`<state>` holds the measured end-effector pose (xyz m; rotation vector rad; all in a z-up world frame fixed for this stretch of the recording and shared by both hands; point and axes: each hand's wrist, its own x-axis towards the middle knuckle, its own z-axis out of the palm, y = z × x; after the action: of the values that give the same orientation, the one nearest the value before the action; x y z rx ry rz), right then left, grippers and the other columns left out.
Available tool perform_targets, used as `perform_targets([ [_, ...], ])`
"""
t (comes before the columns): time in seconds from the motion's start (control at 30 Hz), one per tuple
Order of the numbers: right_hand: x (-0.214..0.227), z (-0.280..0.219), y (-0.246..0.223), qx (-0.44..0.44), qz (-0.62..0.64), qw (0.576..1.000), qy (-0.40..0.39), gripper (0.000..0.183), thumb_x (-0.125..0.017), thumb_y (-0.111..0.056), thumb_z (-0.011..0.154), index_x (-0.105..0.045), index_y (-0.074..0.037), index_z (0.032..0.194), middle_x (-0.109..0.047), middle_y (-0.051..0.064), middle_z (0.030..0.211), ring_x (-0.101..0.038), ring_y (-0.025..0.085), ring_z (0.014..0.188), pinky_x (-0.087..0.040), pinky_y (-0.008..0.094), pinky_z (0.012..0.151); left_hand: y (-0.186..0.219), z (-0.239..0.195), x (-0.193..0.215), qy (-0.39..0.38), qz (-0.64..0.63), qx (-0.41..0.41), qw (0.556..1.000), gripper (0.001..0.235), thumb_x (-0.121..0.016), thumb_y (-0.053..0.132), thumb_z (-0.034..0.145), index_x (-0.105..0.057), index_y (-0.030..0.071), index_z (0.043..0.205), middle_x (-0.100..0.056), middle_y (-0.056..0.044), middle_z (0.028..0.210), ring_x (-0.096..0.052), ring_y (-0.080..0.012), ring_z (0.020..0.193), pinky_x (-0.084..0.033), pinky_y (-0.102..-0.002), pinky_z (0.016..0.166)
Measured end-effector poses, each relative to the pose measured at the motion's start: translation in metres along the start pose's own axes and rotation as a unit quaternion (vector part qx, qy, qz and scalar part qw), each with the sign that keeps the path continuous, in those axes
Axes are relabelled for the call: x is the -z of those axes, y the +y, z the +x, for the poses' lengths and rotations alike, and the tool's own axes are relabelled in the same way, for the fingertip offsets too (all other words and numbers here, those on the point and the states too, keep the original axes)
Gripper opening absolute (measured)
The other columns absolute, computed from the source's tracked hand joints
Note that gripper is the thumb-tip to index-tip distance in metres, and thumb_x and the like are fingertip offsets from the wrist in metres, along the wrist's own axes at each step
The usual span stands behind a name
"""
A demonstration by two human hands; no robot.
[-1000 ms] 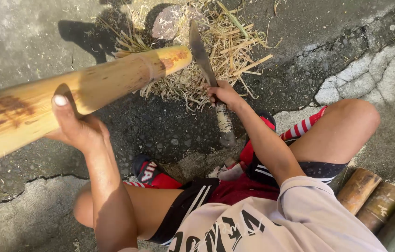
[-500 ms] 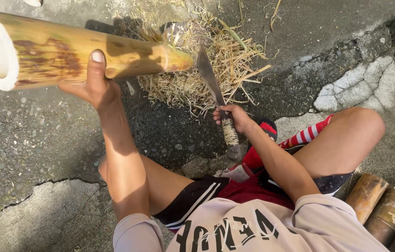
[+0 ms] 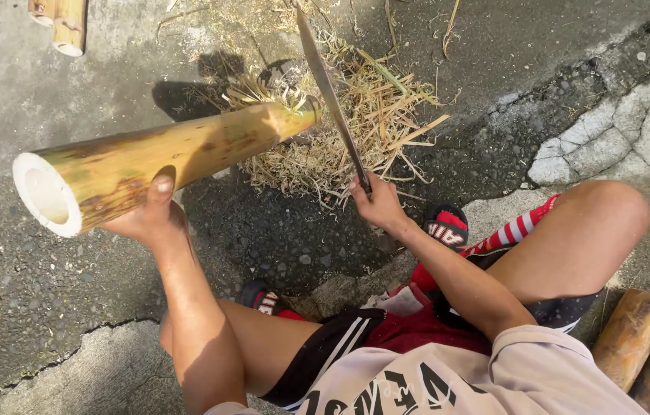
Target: Shaving the outer layer of a bamboo pole using a machete.
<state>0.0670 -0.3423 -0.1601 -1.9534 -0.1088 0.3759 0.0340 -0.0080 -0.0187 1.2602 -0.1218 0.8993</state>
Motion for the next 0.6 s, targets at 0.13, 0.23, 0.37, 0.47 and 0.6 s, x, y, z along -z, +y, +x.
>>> perform_targets([
  [0.13,-0.011,0.028,0.007,0.111,-0.031,0.993,0.018,0.022,-0.052,-0.019,0.097,-0.065,-0.001,0.095,-0.063,0.010,0.062,-0.064,0.024,0.055,-0.052,0.044,0.054,0.022,-0.006,-0.020,0.094,0.018,-0.049,0.994,0.098,-0.098,0.008,0.084,-0.030,0.001,0.155,-0.052,-0.017,0.148,-0.059,-0.0316,0.133,-0.051,-0.049,0.120],
  [0.23,-0.013,0.028,-0.010,0.140,-0.098,0.985,-0.006,0.020,-0.053,-0.016,0.093,-0.065,-0.001,0.094,-0.065,0.015,0.062,-0.067,0.030,0.054,-0.055,0.047,0.057,0.037,-0.009,-0.027,0.074,0.005,-0.043,0.996,0.097,-0.096,0.011,0.086,-0.031,0.001,0.157,-0.051,-0.016,0.145,-0.058,-0.0303,0.128,-0.051,-0.048,0.115],
  [0.37,-0.012,0.008,-0.053,0.111,-0.195,0.974,-0.021,0.027,-0.057,-0.026,0.102,-0.065,0.000,0.101,-0.066,0.022,0.065,-0.067,0.039,0.056,-0.055,0.052,0.057,0.032,-0.020,-0.017,0.027,0.013,-0.035,0.999,0.097,-0.095,0.015,0.089,-0.028,0.005,0.158,-0.050,-0.011,0.145,-0.057,-0.0272,0.127,-0.050,-0.045,0.115],
  [0.47,-0.018,0.012,-0.055,0.137,-0.166,0.976,-0.020,0.027,-0.055,-0.025,0.103,-0.063,0.001,0.102,-0.066,0.025,0.065,-0.068,0.044,0.061,-0.055,0.056,0.060,0.029,-0.019,-0.024,0.010,0.071,-0.084,0.994,0.094,-0.093,0.024,0.087,-0.029,0.005,0.154,-0.050,-0.010,0.143,-0.059,-0.0259,0.125,-0.051,-0.043,0.112],
  [0.6,-0.032,0.028,-0.037,0.186,-0.186,0.965,0.009,0.025,-0.057,-0.023,0.098,-0.062,0.001,0.100,-0.066,0.025,0.069,-0.068,0.047,0.061,-0.056,0.057,0.062,0.031,-0.023,-0.025,0.032,0.132,-0.113,0.984,0.093,-0.090,0.032,0.087,-0.030,0.004,0.152,-0.053,-0.011,0.140,-0.060,-0.0258,0.120,-0.051,-0.041,0.106],
])
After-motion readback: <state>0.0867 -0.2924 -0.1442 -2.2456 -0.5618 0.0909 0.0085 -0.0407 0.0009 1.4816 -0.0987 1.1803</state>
